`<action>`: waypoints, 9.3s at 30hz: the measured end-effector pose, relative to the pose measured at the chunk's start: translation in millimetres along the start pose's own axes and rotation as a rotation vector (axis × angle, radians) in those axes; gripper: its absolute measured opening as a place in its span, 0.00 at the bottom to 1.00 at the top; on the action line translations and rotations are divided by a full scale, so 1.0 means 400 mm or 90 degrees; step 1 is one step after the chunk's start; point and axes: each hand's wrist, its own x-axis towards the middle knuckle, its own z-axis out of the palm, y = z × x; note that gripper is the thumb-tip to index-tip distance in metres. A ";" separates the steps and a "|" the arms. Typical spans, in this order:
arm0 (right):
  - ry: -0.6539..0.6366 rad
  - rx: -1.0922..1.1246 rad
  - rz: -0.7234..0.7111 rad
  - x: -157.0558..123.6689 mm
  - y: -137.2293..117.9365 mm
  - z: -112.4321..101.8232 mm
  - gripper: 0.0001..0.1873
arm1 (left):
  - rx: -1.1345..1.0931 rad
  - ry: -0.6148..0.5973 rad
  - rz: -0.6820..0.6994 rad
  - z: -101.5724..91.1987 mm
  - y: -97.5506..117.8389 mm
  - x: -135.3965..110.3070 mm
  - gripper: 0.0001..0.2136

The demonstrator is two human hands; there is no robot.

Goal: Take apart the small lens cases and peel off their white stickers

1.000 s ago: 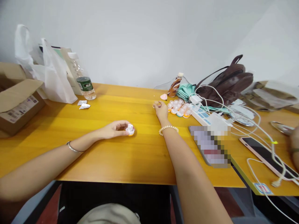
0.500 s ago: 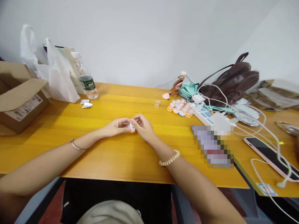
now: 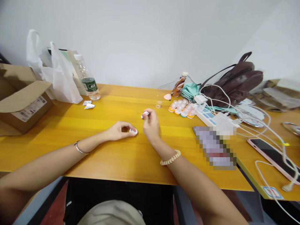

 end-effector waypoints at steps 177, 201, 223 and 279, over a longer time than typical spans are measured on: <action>-0.117 -0.178 0.193 0.066 0.079 -0.082 0.16 | 0.121 0.222 0.129 0.003 0.007 -0.042 0.13; -0.305 0.023 0.116 -0.036 -0.066 -0.012 0.09 | -0.061 0.152 0.000 0.025 0.019 -0.043 0.10; -0.266 0.060 0.192 -0.041 -0.053 0.007 0.13 | -0.034 0.192 -0.016 0.032 0.012 -0.031 0.11; -0.264 -0.173 0.093 0.083 0.124 -0.025 0.07 | -0.074 0.225 -0.108 -0.013 0.008 -0.017 0.10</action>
